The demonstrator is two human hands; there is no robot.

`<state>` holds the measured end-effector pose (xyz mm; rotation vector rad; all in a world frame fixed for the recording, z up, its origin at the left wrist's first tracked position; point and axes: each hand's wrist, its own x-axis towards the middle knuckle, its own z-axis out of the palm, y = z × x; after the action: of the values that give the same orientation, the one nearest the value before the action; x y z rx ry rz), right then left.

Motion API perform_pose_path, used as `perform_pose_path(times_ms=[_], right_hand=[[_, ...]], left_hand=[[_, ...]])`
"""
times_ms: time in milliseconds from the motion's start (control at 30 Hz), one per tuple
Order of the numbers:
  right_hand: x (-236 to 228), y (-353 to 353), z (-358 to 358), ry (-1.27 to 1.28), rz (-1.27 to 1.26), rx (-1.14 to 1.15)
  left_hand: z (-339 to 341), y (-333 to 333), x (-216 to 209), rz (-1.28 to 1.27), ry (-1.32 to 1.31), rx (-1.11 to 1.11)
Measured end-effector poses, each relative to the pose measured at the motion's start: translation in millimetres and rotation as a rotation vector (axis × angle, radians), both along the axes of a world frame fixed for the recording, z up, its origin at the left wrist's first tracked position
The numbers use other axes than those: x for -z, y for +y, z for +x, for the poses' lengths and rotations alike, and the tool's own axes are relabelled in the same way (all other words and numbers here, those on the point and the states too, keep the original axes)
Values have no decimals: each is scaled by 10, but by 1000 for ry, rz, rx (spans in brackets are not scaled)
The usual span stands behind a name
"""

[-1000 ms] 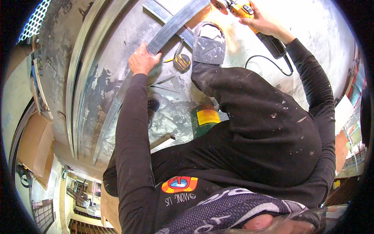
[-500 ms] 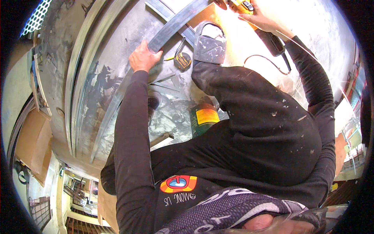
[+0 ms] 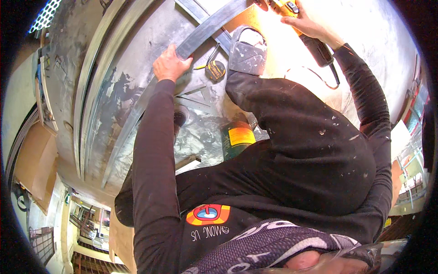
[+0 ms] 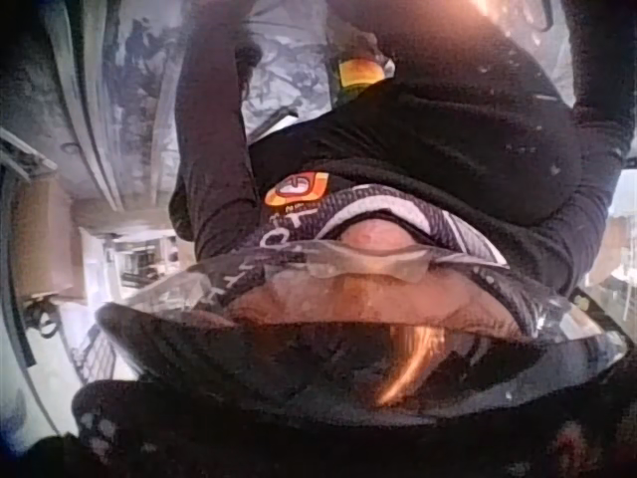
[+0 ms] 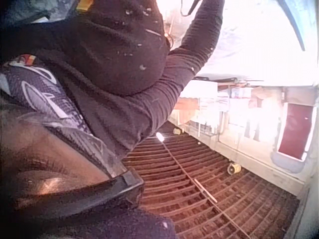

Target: Measuring and cutting a metal wall stud with an angle grinder.

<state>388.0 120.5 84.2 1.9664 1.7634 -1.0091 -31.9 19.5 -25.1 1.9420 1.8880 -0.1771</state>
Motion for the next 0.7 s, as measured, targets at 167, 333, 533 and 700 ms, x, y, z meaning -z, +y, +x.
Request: perform_pose_path(times_ms=[167,333,533,700], right_hand=[[-104,-9,-86,35,51,-15],[-69,-35,-42,-58,9,-35],[-188,49,-194,-62,-117,102],[-172,76,-159,36,4,-8]], left_hand=[[-28,-13,3,14,-19,10],[6,30,-33,-78,-11,0],[-13,17,-38,-80,3,9],[-26,7,-35,-78,7,9]])
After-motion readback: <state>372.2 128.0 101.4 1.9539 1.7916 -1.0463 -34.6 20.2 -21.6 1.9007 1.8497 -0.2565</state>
